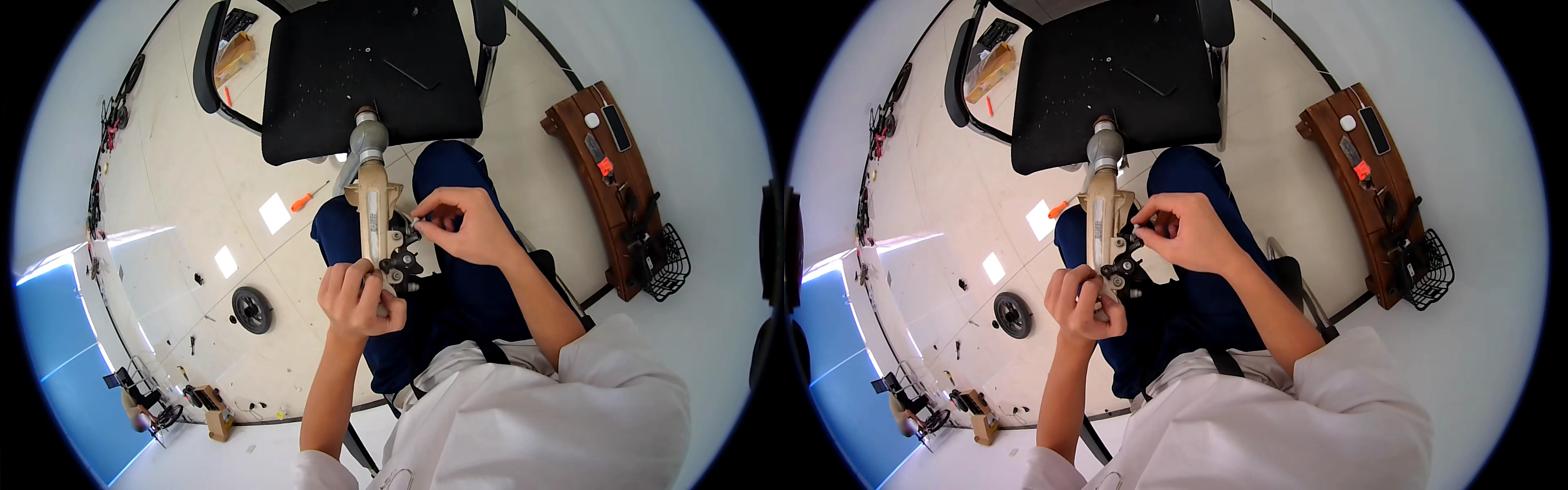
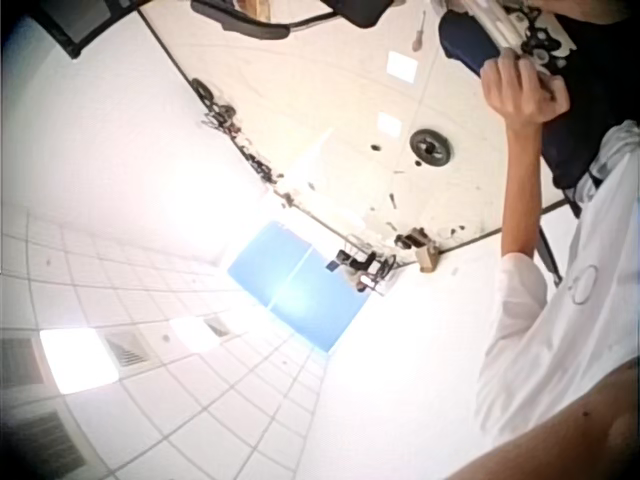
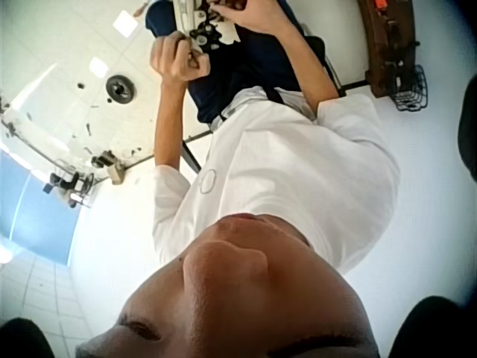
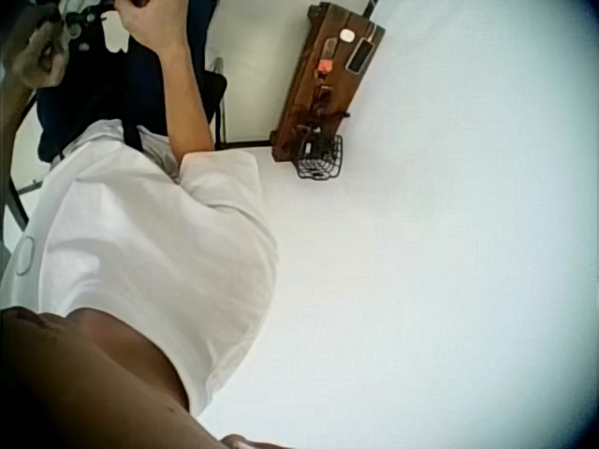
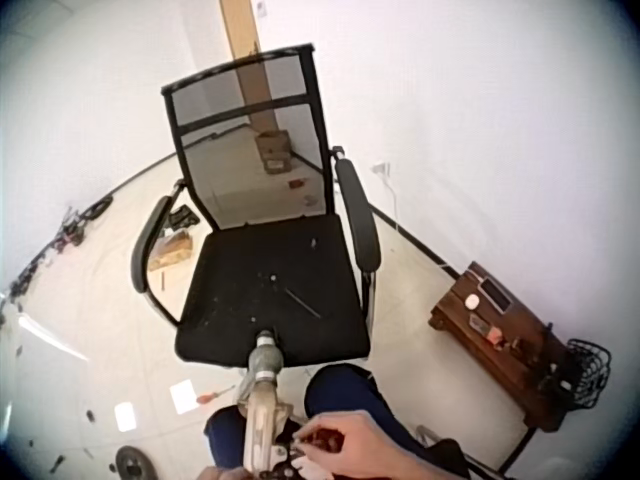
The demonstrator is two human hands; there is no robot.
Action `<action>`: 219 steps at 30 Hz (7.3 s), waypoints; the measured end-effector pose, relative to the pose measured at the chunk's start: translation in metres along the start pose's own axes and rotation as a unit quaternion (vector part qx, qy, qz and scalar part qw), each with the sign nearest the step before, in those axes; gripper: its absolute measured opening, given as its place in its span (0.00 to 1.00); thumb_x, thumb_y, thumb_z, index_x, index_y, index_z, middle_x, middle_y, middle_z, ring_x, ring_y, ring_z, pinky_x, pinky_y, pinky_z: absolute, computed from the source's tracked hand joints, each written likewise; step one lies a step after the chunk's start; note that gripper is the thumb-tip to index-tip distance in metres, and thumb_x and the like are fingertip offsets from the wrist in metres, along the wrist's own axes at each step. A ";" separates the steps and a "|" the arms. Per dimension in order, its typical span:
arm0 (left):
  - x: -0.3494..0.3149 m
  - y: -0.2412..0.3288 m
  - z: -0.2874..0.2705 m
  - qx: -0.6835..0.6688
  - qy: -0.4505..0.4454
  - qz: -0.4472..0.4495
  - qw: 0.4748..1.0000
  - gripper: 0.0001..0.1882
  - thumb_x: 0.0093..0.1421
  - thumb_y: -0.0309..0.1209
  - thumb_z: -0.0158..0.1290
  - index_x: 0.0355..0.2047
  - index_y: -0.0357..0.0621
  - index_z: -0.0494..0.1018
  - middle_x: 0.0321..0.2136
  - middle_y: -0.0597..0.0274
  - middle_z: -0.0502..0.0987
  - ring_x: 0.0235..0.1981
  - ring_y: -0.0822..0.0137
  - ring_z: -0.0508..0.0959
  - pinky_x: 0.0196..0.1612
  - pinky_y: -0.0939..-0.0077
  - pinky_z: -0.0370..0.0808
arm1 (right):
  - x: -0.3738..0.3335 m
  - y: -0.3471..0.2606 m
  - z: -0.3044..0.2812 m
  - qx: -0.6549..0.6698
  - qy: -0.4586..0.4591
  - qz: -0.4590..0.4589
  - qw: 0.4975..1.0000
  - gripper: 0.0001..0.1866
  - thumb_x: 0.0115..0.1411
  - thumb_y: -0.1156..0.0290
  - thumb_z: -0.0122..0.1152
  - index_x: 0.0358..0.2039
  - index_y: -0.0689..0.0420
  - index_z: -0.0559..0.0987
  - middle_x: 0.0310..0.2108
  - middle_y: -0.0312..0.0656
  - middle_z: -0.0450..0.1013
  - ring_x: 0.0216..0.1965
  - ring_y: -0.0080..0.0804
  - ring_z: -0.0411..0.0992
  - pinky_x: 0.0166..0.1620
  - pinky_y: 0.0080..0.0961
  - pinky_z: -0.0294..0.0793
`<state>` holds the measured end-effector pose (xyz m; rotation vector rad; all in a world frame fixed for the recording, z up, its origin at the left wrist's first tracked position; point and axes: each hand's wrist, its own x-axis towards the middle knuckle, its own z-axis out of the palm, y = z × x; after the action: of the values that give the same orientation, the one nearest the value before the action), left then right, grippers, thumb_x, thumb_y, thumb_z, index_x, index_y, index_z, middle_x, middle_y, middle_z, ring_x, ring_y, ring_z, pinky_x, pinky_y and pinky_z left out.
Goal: The person assembles a bicycle fork by inserting a black cable into the brake assembly and tightening screws with a screwdriver. The person repeatedly adjusts the cable and rotates the fork to access different fasteners.
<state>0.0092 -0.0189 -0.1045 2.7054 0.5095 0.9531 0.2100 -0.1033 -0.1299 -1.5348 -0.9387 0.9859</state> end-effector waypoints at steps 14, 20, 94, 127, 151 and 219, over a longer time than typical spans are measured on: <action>-0.004 -0.013 -0.008 0.003 0.020 -0.018 1.000 0.14 0.25 0.28 0.46 0.18 0.38 0.70 0.22 0.56 0.73 0.17 0.60 0.67 0.20 0.75 0.65 | -0.001 0.022 0.015 0.266 -0.065 0.077 0.959 0.06 0.59 0.81 0.60 0.38 0.63 0.75 0.41 0.46 0.79 0.37 0.24 0.78 0.40 0.21 0.80; 0.011 -0.029 -0.025 0.007 0.031 -0.024 0.999 0.14 0.26 0.29 0.46 0.17 0.37 0.70 0.19 0.54 0.73 0.15 0.59 0.69 0.20 0.73 0.66 | 0.006 0.014 0.023 0.301 -0.067 0.077 0.948 0.07 0.58 0.82 0.61 0.37 0.63 0.75 0.41 0.46 0.79 0.36 0.23 0.78 0.40 0.21 0.80; -0.001 -0.058 -0.061 -0.064 -0.026 -0.290 0.954 0.13 0.46 0.29 0.53 0.34 0.43 0.75 0.28 0.49 0.79 0.27 0.47 0.80 0.32 0.60 0.79 | 0.078 0.026 0.060 0.407 -0.237 0.242 0.849 0.05 0.63 0.70 0.62 0.36 0.56 0.78 0.27 0.35 0.74 0.31 0.25 0.75 0.37 0.23 0.76; 0.072 -0.082 -0.073 -0.128 -0.058 -0.250 0.958 0.11 0.45 0.22 0.43 0.27 0.31 0.73 0.21 0.50 0.76 0.21 0.63 0.79 0.30 0.76 0.77 | 0.104 -0.006 0.058 0.422 -0.295 0.091 0.852 0.16 0.72 0.57 0.42 0.33 0.55 0.71 0.13 0.27 0.49 0.10 0.19 0.58 0.14 0.16 0.56; 0.037 -0.053 -0.056 -0.117 -0.062 -0.243 0.961 0.16 0.42 0.23 0.43 0.32 0.34 0.73 0.22 0.49 0.74 0.21 0.58 0.78 0.30 0.72 0.77 | 0.094 0.007 0.044 0.262 -0.339 0.152 0.891 0.17 0.69 0.56 0.47 0.30 0.55 0.71 0.16 0.28 0.56 0.16 0.14 0.53 0.18 0.15 0.52; -0.011 -0.050 -0.032 -0.202 0.055 -0.261 0.942 0.15 0.45 0.23 0.46 0.34 0.32 0.75 0.23 0.50 0.76 0.25 0.58 0.79 0.34 0.72 0.76 | 0.072 0.007 0.049 0.133 -0.290 0.160 0.934 0.15 0.70 0.58 0.49 0.33 0.55 0.74 0.19 0.27 0.61 0.19 0.14 0.57 0.21 0.15 0.56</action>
<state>-0.0320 0.0251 -0.1022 2.0109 0.8849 0.9294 0.1908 -0.0210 -0.1515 -1.2009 -0.9113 1.7902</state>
